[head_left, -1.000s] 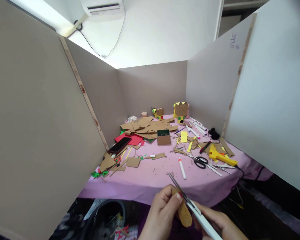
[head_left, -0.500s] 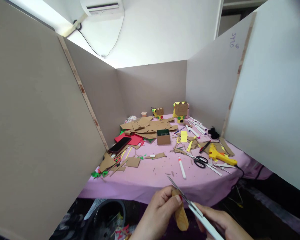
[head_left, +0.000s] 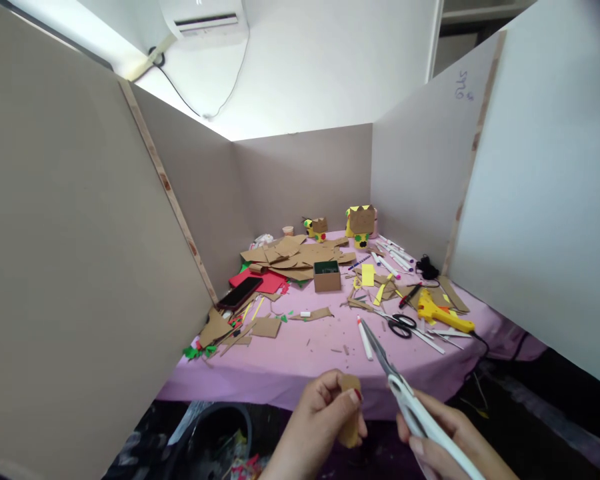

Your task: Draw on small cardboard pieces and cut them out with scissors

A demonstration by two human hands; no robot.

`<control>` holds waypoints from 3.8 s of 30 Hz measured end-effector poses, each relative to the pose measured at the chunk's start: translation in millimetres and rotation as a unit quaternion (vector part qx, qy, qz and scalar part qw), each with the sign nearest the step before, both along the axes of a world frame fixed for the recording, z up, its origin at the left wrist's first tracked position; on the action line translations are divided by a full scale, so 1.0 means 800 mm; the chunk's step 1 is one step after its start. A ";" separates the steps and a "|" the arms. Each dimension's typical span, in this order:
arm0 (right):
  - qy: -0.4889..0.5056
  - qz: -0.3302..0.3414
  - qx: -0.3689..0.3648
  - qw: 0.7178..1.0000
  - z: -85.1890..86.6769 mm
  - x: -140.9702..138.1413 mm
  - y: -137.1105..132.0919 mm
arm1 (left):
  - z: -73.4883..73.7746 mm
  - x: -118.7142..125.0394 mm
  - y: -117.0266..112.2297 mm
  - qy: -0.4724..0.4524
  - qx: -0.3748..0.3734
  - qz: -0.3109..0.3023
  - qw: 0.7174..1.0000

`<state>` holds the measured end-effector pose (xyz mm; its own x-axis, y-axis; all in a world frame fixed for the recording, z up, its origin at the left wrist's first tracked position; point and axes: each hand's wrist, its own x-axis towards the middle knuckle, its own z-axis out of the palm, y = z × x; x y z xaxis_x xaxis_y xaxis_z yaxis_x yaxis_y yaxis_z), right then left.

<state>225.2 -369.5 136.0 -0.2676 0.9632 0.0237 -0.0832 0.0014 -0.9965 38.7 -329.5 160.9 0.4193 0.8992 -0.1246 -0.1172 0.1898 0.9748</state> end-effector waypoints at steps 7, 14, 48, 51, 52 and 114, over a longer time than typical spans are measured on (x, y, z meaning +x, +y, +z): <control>0.001 -0.059 0.060 0.996 0.025 -0.021 0.011 | -0.009 0.010 -0.001 0.003 0.013 -0.031 0.999; -0.121 -0.047 0.137 0.982 -0.007 -0.009 0.006 | -0.003 0.010 -0.007 -0.038 0.055 0.006 0.998; -0.345 -0.059 0.369 0.861 -0.024 0.007 0.005 | -0.010 0.017 -0.007 -0.079 0.121 0.049 0.988; -0.345 -0.056 0.368 0.862 -0.024 0.006 0.006 | -0.013 0.017 -0.007 -0.087 0.116 0.051 0.988; -0.343 -0.054 0.369 0.862 -0.023 0.005 0.006 | -0.014 0.017 -0.007 -0.090 0.115 0.052 0.988; 0.075 0.031 0.030 0.996 -0.016 -0.003 0.014 | -0.010 0.017 -0.002 -0.079 -0.033 0.187 0.979</control>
